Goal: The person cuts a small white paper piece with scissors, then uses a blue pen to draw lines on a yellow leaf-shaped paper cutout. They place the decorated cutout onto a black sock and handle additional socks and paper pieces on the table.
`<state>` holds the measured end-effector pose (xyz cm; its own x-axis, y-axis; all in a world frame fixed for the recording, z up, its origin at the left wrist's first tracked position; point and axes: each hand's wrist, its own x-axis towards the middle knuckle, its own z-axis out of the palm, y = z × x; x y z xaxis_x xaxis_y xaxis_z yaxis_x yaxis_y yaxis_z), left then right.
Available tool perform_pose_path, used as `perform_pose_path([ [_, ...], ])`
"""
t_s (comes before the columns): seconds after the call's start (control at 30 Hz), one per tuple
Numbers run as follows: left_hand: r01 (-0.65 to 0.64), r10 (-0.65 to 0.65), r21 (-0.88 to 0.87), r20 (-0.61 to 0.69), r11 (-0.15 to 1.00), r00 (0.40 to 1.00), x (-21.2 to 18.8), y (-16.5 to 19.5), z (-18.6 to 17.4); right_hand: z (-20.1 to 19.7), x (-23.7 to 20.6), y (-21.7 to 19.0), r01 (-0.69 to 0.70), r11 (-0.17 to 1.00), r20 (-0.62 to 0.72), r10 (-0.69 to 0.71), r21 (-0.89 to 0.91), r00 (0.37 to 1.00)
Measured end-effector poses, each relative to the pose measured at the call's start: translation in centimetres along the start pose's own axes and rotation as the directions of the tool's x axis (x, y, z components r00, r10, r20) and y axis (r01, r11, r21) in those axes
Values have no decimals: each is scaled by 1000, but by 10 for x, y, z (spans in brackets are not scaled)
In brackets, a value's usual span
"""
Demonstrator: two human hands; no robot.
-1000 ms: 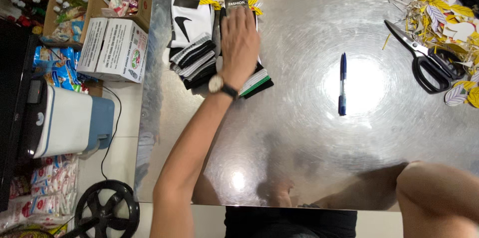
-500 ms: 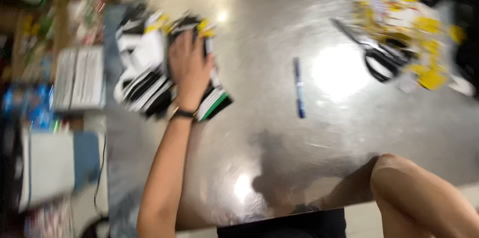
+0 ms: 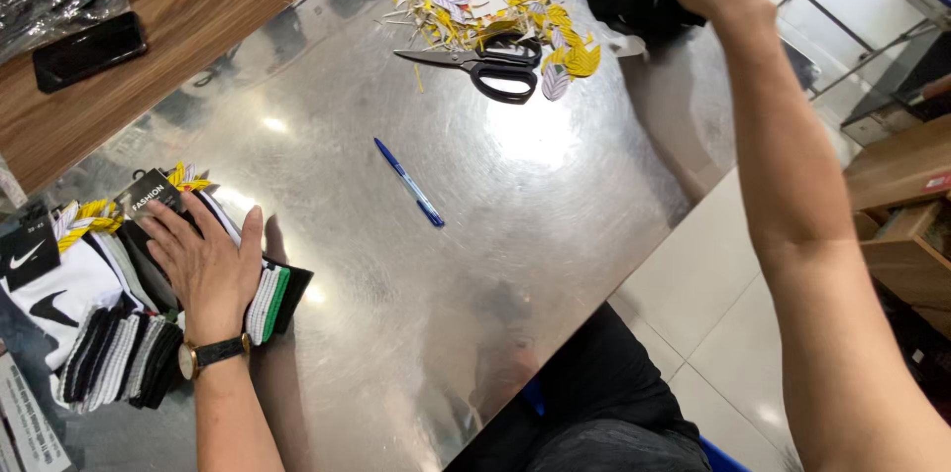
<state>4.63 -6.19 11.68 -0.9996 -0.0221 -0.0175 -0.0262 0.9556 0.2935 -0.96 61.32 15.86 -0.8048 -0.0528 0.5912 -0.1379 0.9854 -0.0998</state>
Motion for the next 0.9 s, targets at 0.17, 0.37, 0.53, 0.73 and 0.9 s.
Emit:
perform_pose_path([
  [0.17, 7, -7, -2, 3, 1000, 1000, -11, -2, -6, -19, -24, -38, -132, 982, -117, 116, -135, 986],
  [0.37, -11, 11, 11, -15, 1000, 1000, -15, -14, -4, -21, -30, -48, -196, 927, -185, 142, -319, 972],
  [0.53, -31, 32, 12, -36, 999, 999, -16, -18, -5, -33, -25, -65, -290, 904, -173, 246, -314, 954],
  [0.73, -22, 23, 18, -42, 1000, 999, -16, -19, -7, -41, -16, -74, -368, 902, -133, 346, -226, 929],
  [0.9, -26, 26, 12, -65, 1000, 998, -19, -22, -6, -39, -16, -68, -263, 965, -101, 263, 14, 959],
])
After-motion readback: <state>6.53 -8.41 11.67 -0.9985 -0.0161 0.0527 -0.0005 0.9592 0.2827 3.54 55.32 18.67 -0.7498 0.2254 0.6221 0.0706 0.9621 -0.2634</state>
